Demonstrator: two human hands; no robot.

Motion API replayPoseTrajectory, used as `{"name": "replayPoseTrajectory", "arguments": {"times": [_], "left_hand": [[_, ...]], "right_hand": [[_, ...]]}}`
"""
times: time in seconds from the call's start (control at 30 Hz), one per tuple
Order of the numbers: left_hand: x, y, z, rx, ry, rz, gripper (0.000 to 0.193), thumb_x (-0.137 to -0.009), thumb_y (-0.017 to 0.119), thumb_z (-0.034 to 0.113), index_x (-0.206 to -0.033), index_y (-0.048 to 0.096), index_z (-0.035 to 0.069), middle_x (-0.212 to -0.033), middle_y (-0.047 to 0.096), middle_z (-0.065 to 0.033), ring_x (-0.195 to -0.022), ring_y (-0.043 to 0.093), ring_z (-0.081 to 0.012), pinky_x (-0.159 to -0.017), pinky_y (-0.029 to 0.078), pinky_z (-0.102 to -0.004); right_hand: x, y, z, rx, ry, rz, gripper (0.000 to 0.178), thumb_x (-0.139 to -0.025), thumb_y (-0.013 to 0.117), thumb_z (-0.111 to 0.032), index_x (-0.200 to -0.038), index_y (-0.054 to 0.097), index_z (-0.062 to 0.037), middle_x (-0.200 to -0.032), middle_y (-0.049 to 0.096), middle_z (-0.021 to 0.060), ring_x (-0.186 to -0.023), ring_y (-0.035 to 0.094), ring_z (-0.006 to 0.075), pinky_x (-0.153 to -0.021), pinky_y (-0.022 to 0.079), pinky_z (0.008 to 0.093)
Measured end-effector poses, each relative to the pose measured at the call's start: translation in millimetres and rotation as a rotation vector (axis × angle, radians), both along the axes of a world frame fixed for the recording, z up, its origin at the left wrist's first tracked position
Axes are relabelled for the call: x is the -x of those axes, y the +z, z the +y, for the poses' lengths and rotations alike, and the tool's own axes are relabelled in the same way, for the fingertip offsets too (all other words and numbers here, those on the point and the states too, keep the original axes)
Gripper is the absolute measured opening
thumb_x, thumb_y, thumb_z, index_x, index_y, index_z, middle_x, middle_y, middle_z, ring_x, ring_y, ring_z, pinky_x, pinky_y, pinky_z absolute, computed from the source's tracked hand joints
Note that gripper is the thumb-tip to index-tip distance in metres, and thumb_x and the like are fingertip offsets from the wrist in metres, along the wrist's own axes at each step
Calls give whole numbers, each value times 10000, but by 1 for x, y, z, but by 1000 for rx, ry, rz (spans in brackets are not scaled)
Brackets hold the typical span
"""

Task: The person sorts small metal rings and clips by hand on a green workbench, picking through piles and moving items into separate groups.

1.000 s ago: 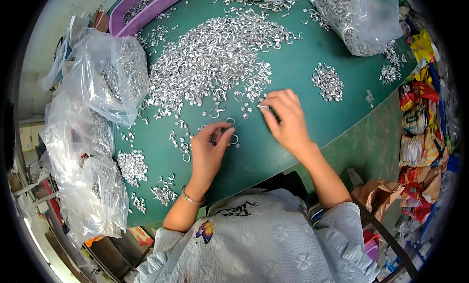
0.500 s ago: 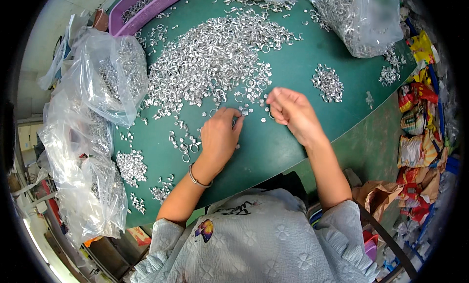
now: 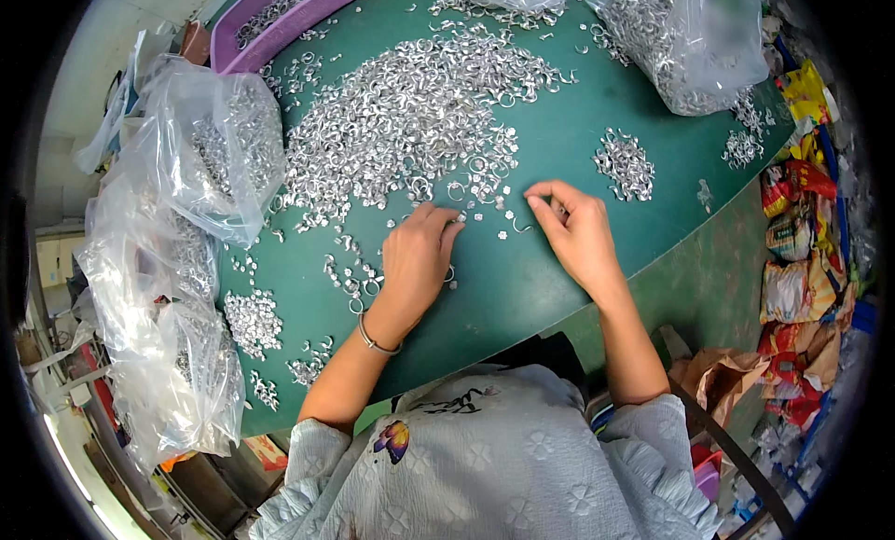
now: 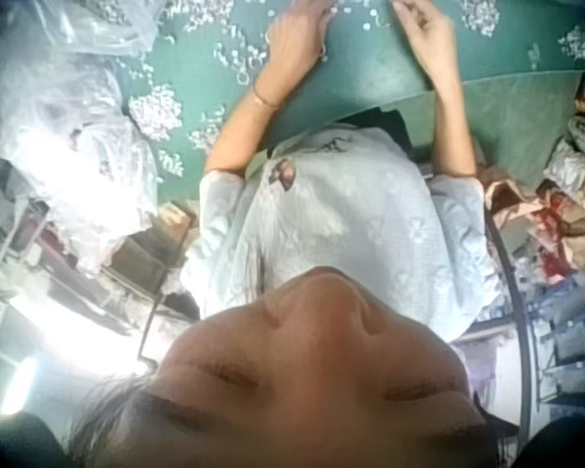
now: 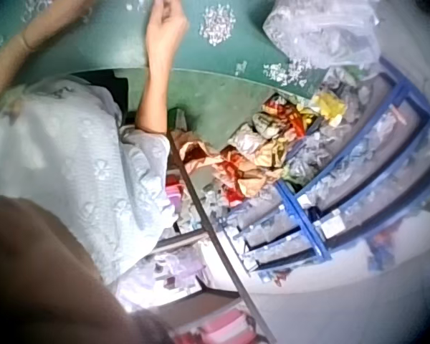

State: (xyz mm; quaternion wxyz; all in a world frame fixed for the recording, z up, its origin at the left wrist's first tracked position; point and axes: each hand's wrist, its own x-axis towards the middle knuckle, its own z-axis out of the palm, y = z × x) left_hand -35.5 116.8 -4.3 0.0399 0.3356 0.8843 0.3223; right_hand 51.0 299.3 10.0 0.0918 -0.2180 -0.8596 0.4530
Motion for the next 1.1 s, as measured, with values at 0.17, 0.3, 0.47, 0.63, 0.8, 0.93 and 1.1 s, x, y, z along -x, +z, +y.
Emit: {"name": "replayPoseTrajectory", "arguments": {"times": [0.17,0.3,0.47,0.63,0.8,0.93,1.1], "left_hand": [[3,5,-8,-9,-18,-36,138,-757,673,136,-813,607,29,-762,579,-103,-624,576,-308,-542,446,-385],[6,10,-12,-10,-26,-104,176,-737,697,132,-831,594,25,-752,574,-108,-607,571,-298,-538,444,-378],[2,3,-13,16,28,-47,228,-715,722,140,-863,583,38,-747,569,-107,-589,557,-272,-537,441,-368],[5,3,-13,81,59,-108,227,-728,712,137,-894,583,51,-776,585,-107,-607,571,-265,-540,445,-364],[4,9,-6,59,41,-47,252,-729,713,146,-924,581,58,-777,590,-106,-605,575,-262,-535,447,-360],[6,7,-7,49,44,-70,272,-721,724,182,-920,591,52,-776,590,-104,-606,578,-260,-534,452,-363],[4,5,1,65,73,-25,246,-716,729,175,-879,606,37,-761,584,-100,-612,582,-256,-533,458,-362]], "right_hand": [[33,-9,-7,-493,81,209,186,-821,608,-139,-993,624,-69,-680,586,132,-601,564,337,-540,436,418],[19,-2,-17,-499,212,-5,206,-806,613,-120,-1009,624,-83,-811,638,131,-696,598,330,-599,468,408],[-7,2,-4,-364,200,-14,150,-851,554,-107,-991,588,-67,-763,609,154,-692,586,351,-582,454,422],[8,11,-4,-243,-10,43,106,-856,552,-121,-936,590,-63,-776,618,164,-664,581,359,-573,451,418],[20,-2,-16,-369,276,134,182,-779,661,-163,-926,610,-70,-693,600,129,-587,563,302,-529,428,385],[15,0,-9,-361,203,71,185,-754,689,-157,-892,617,-57,-582,549,119,-503,529,273,-486,399,369],[4,0,10,-33,62,-61,165,-749,699,-132,-842,605,-34,-484,395,86,-426,383,227,-442,294,355]]}}
